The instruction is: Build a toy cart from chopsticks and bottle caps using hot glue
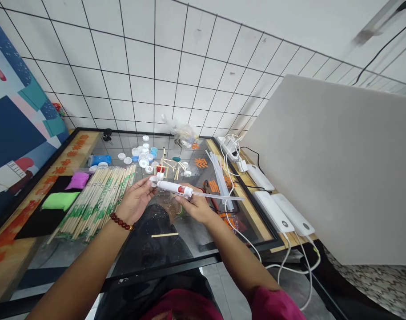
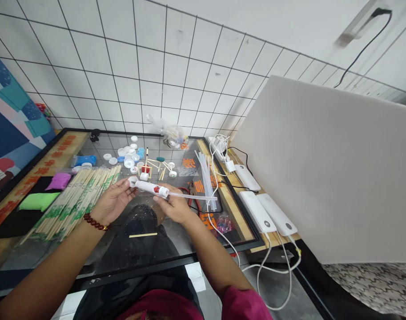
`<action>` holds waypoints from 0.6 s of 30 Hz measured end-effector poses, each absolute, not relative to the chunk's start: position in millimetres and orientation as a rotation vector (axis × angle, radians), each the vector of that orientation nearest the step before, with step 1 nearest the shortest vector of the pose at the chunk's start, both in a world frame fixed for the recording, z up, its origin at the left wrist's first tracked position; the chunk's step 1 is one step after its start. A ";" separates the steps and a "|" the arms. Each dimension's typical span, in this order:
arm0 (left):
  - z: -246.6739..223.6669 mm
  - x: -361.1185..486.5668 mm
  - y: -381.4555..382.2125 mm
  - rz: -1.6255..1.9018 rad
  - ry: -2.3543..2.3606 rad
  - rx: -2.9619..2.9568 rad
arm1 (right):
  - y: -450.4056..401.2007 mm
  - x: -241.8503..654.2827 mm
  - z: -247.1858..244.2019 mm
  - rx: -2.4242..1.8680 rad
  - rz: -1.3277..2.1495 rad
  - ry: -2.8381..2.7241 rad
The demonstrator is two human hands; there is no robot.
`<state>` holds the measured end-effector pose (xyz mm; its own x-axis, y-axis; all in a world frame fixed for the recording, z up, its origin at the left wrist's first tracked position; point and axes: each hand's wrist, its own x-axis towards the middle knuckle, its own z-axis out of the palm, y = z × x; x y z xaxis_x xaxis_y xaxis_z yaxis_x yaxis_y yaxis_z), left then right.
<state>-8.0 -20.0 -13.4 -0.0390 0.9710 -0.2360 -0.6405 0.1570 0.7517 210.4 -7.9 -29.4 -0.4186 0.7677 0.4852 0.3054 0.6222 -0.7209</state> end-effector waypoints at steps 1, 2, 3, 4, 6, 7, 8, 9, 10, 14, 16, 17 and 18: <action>-12.7 -9.1 -19.3 1.396 0.860 0.432 | -8.3 210.1 -28.7 -0.842 0.696 -1.976; -11.8 -10.5 -18.8 1.404 0.855 0.376 | -8.7 209.9 -28.0 -0.844 0.705 -1.955; -10.6 -11.9 -18.5 1.409 0.848 0.331 | -9.0 209.8 -27.4 -0.848 0.715 -1.934; -9.4 -13.2 -18.3 1.412 0.834 0.297 | -9.3 209.7 -26.9 -0.850 0.724 -1.913; -7.5 -15.1 -18.2 1.402 0.797 0.262 | -9.6 209.8 -26.0 -0.839 0.736 -1.881; -7.2 -15.4 -18.0 1.400 0.788 0.260 | -9.8 210.0 -25.7 -0.826 0.734 -1.872; -7.4 -15.4 -17.7 1.407 0.794 0.269 | -9.9 210.2 -25.4 -0.813 0.730 -1.866; -8.2 -15.0 -17.1 1.425 0.819 0.295 | -10.1 210.5 -25.0 -0.801 0.725 -1.861; -9.6 -14.4 -16.2 1.454 0.860 0.340 | -10.2 210.8 -24.7 -0.792 0.720 -1.857; -18.0 -13.2 -12.4 1.635 1.111 0.675 | -10.6 211.8 -23.5 -0.781 0.693 -1.831; -21.5 -14.7 -12.0 1.704 1.253 0.918 | -10.7 211.9 -23.2 -0.787 0.695 -1.825; -22.5 -16.0 -12.4 1.728 1.317 1.053 | -10.8 211.9 -23.1 -0.790 0.705 -1.824; -22.9 -17.3 -13.4 1.747 1.374 1.189 | -10.9 211.7 -23.0 -0.793 0.716 -1.823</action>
